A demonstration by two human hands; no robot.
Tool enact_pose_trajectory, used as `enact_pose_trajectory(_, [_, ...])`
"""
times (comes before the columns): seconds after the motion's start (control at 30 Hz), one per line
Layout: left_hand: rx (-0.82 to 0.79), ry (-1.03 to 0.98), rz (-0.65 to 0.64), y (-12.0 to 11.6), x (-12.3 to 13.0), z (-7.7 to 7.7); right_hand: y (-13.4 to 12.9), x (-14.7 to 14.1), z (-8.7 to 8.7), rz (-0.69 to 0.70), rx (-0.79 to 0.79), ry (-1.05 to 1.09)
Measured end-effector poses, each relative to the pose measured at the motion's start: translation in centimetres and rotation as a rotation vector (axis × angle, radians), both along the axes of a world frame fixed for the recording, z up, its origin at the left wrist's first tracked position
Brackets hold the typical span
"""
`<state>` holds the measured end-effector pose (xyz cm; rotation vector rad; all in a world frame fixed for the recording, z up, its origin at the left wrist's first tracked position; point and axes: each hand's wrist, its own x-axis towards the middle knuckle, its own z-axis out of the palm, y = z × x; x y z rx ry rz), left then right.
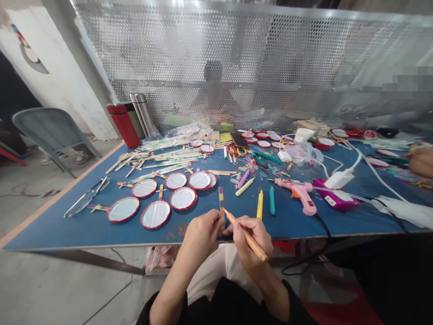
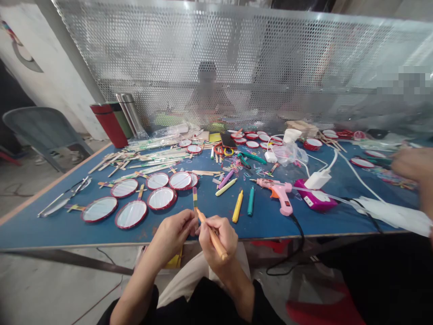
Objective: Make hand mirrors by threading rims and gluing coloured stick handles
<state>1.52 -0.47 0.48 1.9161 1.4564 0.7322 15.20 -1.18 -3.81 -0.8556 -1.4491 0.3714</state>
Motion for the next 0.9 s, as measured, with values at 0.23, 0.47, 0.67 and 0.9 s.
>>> enact_pose_trajectory(0.23, [0.004, 0.028, 0.024, 0.05, 0.05, 0.08, 0.04, 0.25, -0.07, -0.014, 0.004, -0.107])
enact_pose_trajectory(0.47, [0.008, 0.0, 0.015, 0.03, 0.02, 0.03, 0.03, 0.0, 0.07, -0.076, 0.011, -0.04])
enact_pose_trajectory(0.67, [0.025, 0.035, 0.018, -0.09, 0.02, 0.08, 0.1, 0.07, -0.33, -0.027, 0.011, -0.087])
enact_pose_trajectory(0.9, [0.053, 0.055, 0.039, -0.04, -0.01, 0.01, 0.0, 0.21, 0.01, -0.065, -0.007, -0.134])
